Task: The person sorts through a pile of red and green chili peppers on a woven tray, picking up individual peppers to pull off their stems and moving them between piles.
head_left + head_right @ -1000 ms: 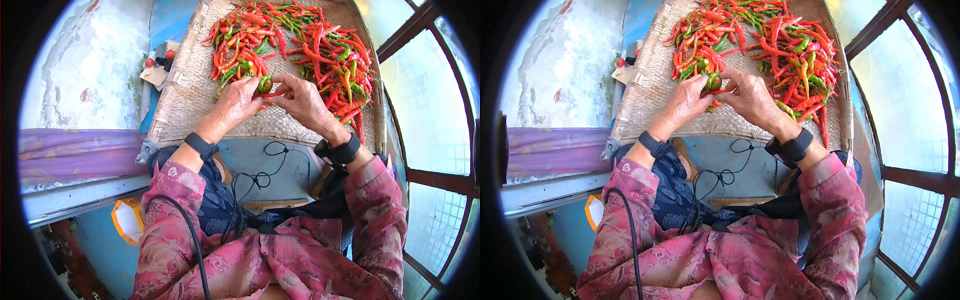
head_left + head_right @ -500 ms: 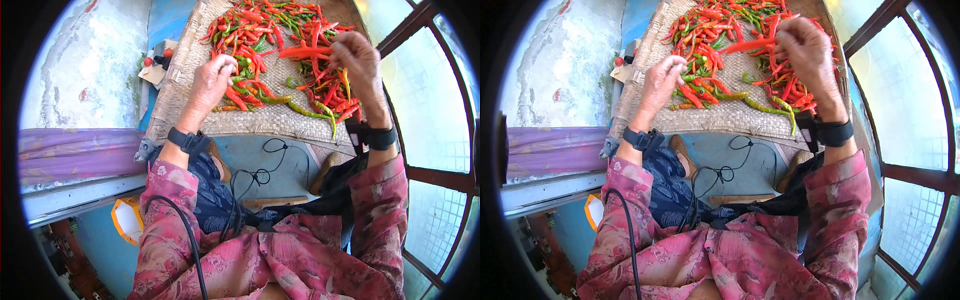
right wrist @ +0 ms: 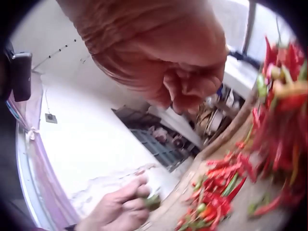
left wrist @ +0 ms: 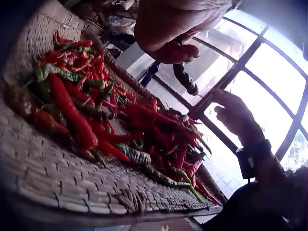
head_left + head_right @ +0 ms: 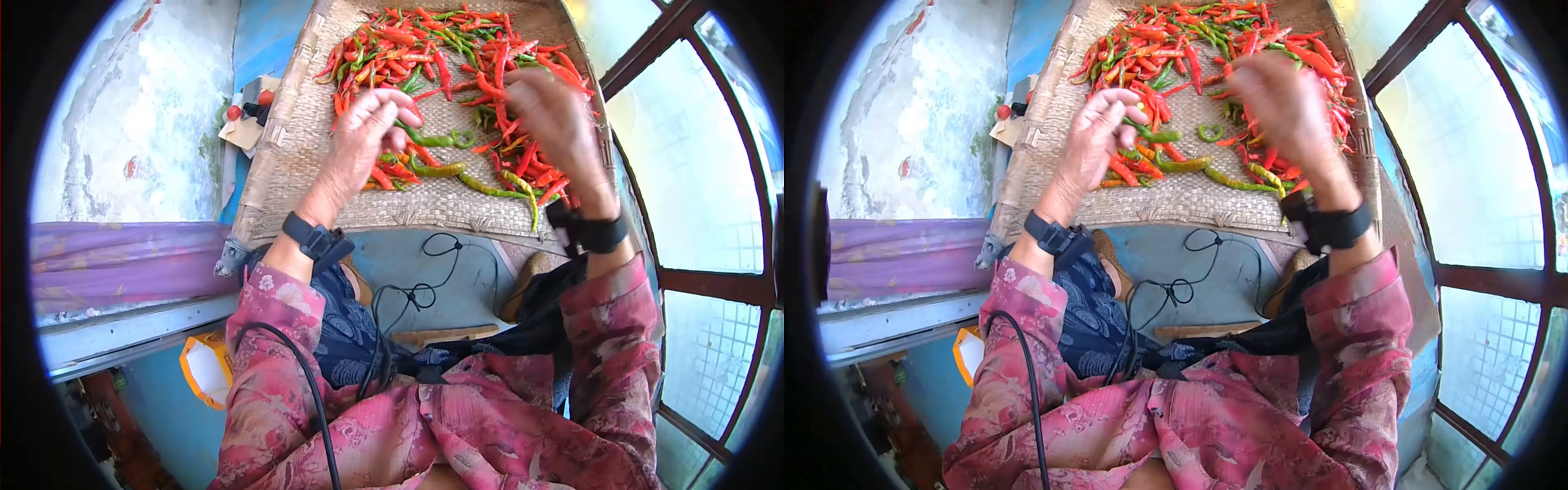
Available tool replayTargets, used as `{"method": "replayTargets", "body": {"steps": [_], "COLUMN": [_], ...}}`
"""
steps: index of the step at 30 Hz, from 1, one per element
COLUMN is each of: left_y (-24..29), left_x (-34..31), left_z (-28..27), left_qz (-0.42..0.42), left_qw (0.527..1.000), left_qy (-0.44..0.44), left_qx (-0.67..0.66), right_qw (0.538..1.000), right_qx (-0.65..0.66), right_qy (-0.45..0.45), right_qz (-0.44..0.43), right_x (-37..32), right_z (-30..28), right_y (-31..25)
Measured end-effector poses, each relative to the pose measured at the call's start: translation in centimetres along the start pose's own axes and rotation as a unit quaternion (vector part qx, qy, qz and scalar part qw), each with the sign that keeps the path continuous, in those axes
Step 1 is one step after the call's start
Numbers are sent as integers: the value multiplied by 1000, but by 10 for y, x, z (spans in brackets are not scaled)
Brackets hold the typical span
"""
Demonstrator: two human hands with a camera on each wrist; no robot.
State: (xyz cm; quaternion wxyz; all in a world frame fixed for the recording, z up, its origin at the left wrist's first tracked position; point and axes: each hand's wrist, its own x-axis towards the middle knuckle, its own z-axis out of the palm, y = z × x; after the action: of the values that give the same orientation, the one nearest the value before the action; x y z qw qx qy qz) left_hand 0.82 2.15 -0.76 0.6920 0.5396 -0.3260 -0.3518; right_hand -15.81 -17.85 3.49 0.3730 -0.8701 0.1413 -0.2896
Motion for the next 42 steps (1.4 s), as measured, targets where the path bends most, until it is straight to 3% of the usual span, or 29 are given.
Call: {"method": "replayTargets", "body": {"steps": [2,4,6,8,9,10,11,12,13,14,16,17,21,23,27,29,33,36,38,39,41,42], "left_y": [-11,-22,-25,-19,-28,-35,-42,-45,-47,-54,-65,-69,-81,-82,-78,-82,-82,-83,-75,-71,-61,-49], "left_x": [1,1,0,-1,4,6,8,9,11,12,16,20,35,43,48,50,47,49,50,50,48,42], "left_z": [14,24,28,33,22,17,12,10,12,15,25,29,36,35,30,26,34,37,39,38,31,33], "left_qz": [-23,-26,-43,-37,-40,-40,-8,24,111,108,215,186,194,111,135,169,148,196,112,111,81,79], "left_qw": [999,996,996,998,988,988,953,894,845,843,802,808,774,720,709,714,732,732,790,789,936,935], "left_qy": [-39,-60,-70,-6,-13,-14,-67,-119,-148,-150,-141,-142,-107,-99,-123,-156,-148,-134,-107,-108,-102,-105], "left_qx": [-26,-66,-44,51,147,150,294,432,502,504,539,540,594,678,682,661,649,639,594,594,328,329], "right_qw": [993,977,980,953,948,950,954,959,954,945,921,921,946,957,961,957,959,958,958,959,967,972], "right_qx": [-12,-87,-104,-245,-250,-267,-284,-259,-255,-274,-328,-328,-299,-266,-242,-241,-236,-242,-237,-230,-175,-125], "right_qy": [-53,-190,-153,-81,-13,3,25,64,125,157,198,201,108,50,-50,-66,-75,-95,-111,-125,-122,-119], "right_qz": [-102,-38,-77,-162,-197,-163,-92,-92,-94,-91,-66,-64,-64,-108,-126,-149,-141,-120,-115,-109,-136,-163], "right_x": [-18,-26,-28,-16,-7,1,9,14,19,23,22,22,15,11,-3,-7,-9,-9,-11,-13,-17,-18], "right_z": [39,46,50,38,25,12,2,-10,-19,-26,-32,-33,-20,-7,19,28,25,25,25,27,38,42], "right_y": [1,-16,5,21,22,21,21,26,33,40,42,43,26,29,20,21,17,17,19,20,24,26]}}
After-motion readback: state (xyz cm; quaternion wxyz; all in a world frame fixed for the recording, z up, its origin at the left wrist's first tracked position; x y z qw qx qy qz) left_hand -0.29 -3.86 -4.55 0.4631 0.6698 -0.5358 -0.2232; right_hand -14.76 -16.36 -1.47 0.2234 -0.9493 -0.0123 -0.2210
